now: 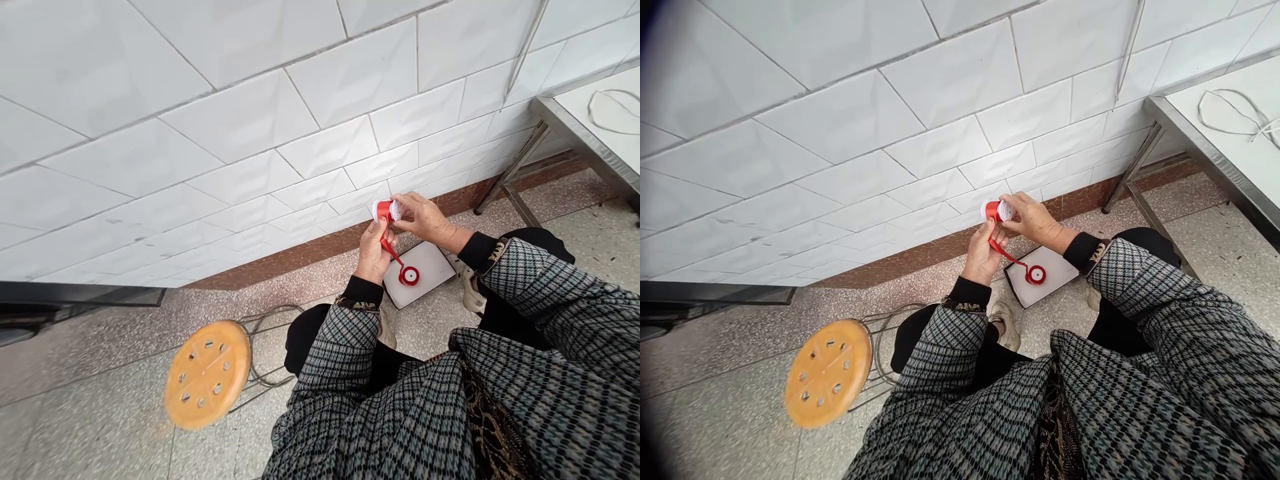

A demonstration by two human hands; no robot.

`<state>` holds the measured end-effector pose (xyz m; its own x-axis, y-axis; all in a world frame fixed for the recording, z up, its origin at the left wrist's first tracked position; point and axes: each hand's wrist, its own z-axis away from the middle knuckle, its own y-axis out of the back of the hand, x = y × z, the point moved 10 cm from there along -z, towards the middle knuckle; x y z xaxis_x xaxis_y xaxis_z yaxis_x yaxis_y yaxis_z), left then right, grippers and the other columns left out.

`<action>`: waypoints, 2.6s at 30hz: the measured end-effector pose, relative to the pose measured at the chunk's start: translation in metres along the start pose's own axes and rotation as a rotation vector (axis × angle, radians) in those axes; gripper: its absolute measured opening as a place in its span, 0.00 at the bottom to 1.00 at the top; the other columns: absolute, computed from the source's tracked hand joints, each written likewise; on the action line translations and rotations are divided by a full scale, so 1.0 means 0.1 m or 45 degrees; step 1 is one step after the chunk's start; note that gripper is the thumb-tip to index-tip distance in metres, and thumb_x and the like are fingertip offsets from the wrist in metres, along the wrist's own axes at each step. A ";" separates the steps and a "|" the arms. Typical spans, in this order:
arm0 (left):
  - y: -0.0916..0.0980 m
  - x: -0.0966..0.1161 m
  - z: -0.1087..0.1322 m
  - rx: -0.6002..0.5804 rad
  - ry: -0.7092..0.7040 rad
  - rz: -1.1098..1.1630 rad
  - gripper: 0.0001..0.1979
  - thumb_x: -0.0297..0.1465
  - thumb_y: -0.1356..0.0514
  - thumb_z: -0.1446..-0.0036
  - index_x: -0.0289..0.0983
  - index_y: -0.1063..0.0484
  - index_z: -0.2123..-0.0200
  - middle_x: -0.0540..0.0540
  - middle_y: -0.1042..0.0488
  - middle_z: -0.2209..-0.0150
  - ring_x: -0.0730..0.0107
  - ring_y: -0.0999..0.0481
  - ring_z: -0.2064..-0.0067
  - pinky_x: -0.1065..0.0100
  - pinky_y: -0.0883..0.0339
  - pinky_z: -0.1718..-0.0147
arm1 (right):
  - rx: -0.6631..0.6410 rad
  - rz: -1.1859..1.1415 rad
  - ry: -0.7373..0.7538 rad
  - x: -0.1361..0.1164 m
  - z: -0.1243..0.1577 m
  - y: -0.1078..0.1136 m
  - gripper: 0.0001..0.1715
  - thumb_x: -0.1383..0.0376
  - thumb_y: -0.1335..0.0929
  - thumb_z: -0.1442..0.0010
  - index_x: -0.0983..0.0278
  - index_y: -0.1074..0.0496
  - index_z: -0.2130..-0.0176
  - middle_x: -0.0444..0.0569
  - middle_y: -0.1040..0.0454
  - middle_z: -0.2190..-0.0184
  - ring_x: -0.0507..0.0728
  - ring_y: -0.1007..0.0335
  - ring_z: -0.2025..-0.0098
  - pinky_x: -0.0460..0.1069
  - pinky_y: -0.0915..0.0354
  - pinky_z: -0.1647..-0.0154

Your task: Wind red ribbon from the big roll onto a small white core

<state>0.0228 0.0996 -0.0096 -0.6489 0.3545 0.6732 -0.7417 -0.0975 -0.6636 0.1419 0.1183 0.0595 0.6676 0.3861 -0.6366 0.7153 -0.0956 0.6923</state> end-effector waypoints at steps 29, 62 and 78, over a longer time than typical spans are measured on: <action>0.09 0.13 -0.03 0.025 -0.301 -0.361 0.25 0.45 0.24 0.56 0.37 0.33 0.78 0.56 0.36 0.82 0.82 0.38 0.80 0.73 0.39 0.77 | -0.093 -1.374 -1.061 0.26 0.22 -0.29 0.15 0.67 0.30 0.30 0.71 0.26 0.69 0.49 0.24 0.79 0.50 0.24 0.78 0.43 0.25 0.73; 0.07 -0.06 -0.12 -0.027 -0.081 -0.062 0.18 0.40 0.26 0.49 0.36 0.28 0.70 0.52 0.29 0.75 0.80 0.32 0.75 0.73 0.39 0.76 | -0.230 -0.835 -0.450 0.14 0.12 -0.22 0.31 0.73 0.24 0.44 0.63 0.28 0.42 0.41 0.21 0.70 0.54 0.21 0.69 0.48 0.26 0.63; 0.07 -0.06 -0.06 -0.026 -0.070 -0.285 0.18 0.37 0.24 0.52 0.36 0.29 0.74 0.57 0.37 0.81 0.82 0.39 0.79 0.73 0.38 0.75 | -0.019 -1.123 -0.784 0.39 0.09 -0.15 0.06 0.68 0.26 0.38 0.65 0.27 0.63 0.42 0.26 0.75 0.50 0.25 0.76 0.44 0.26 0.72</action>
<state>0.0222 0.1025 -0.0200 -0.4771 0.3137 0.8209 -0.8651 -0.0033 -0.5016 0.1591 0.1269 0.0214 -0.0908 -0.2156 -0.9723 0.9956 0.0032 -0.0936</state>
